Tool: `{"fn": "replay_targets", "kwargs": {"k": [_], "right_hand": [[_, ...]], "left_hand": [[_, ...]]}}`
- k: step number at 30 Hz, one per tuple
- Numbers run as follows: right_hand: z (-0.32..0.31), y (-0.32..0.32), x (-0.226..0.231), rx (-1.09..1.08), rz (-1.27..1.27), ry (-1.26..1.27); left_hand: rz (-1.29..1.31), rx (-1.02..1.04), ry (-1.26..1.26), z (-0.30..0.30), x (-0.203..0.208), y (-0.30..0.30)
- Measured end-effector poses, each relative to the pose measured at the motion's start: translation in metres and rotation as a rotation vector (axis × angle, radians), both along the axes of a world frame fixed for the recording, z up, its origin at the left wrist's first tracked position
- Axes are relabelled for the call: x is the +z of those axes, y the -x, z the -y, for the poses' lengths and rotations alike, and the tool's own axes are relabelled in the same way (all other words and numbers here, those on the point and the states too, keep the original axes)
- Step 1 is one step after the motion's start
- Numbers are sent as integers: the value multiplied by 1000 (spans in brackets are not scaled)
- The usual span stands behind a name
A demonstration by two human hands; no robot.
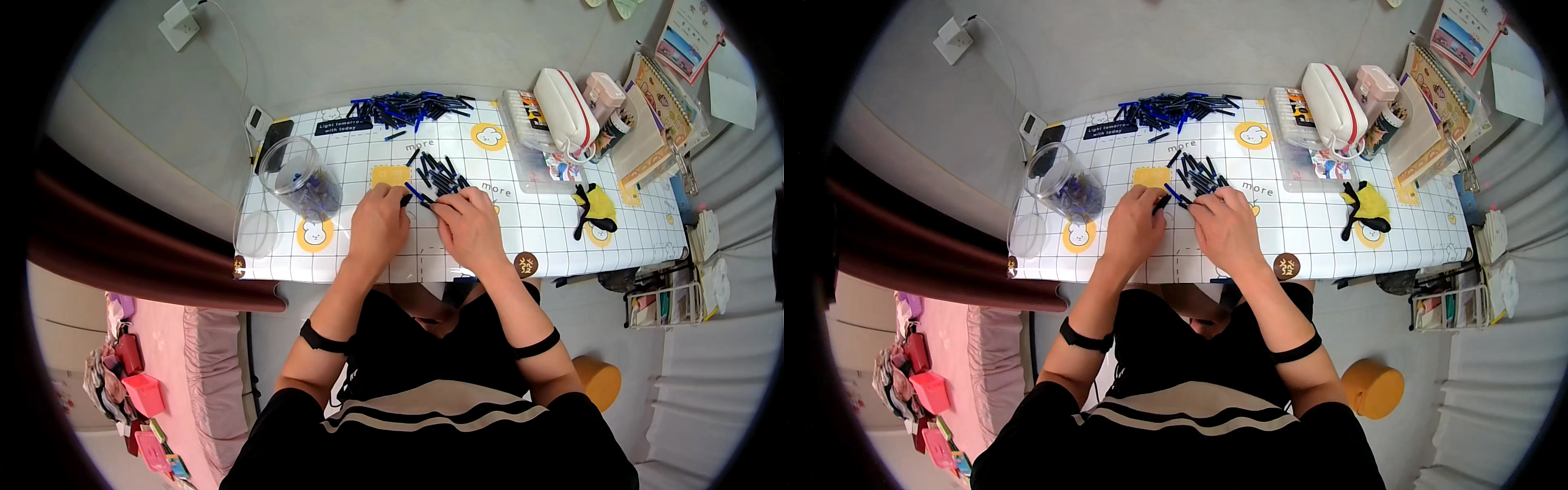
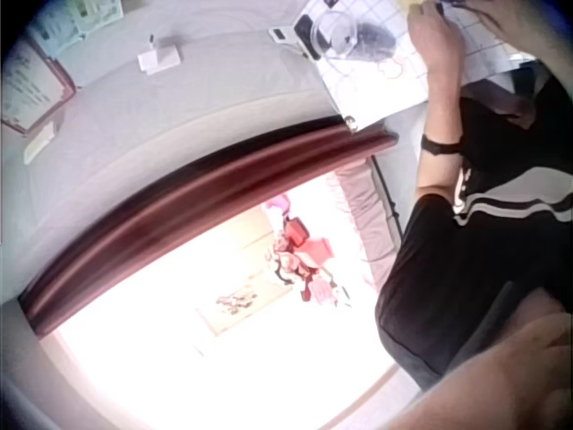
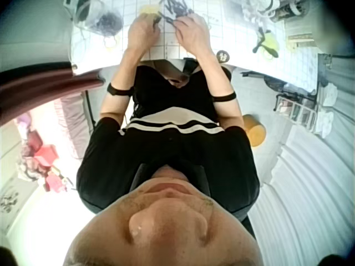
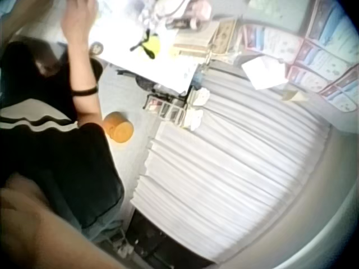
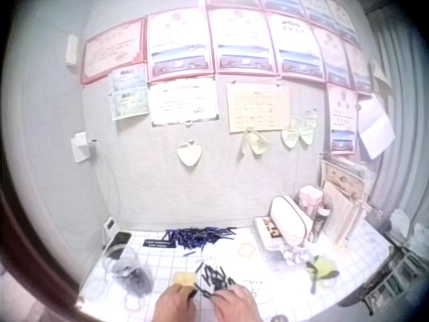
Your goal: The person assembles several pens by hand, inserting ink refills into the pen barrels, attaching the pen caps, and testing each pen on a yellow notepad at a desk.
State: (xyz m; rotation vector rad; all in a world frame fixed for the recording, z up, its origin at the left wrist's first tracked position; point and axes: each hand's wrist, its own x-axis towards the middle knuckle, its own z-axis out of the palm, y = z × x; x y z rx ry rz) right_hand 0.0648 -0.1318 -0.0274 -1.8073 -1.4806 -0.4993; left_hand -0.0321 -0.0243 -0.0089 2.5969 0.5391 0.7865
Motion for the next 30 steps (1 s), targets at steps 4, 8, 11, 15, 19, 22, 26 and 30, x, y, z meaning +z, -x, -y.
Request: {"fn": "replay_targets", "kwargs": {"k": [4, 8, 11, 15, 19, 22, 26, 30], "right_hand": [[0, -1, 0, 15, 0, -32], [-1, -2, 0, 14, 8, -42], [-2, -2, 1, 13, -15, -41], [-3, -4, 1, 20, -63, -13], [-3, -4, 2, 32, -59, 50], [-3, -5, 0, 27, -30, 66], [-6, -5, -1, 17, 44, 44], [-7, 1, 5, -69, 122, 147]], "left_hand": [[18, -41, 8, -1, 1, -3], [9, -35, 14, -2, 2, -4], [-45, -19, 48, -4, 4, -3], [-174, 26, 89, -6, 9, 0], [-247, -25, 126, -13, 10, 0], [-297, -41, 105, -12, 15, -2], [-322, -58, 63, -10, 16, -6], [-302, -121, 39, -11, 12, -9]]}}
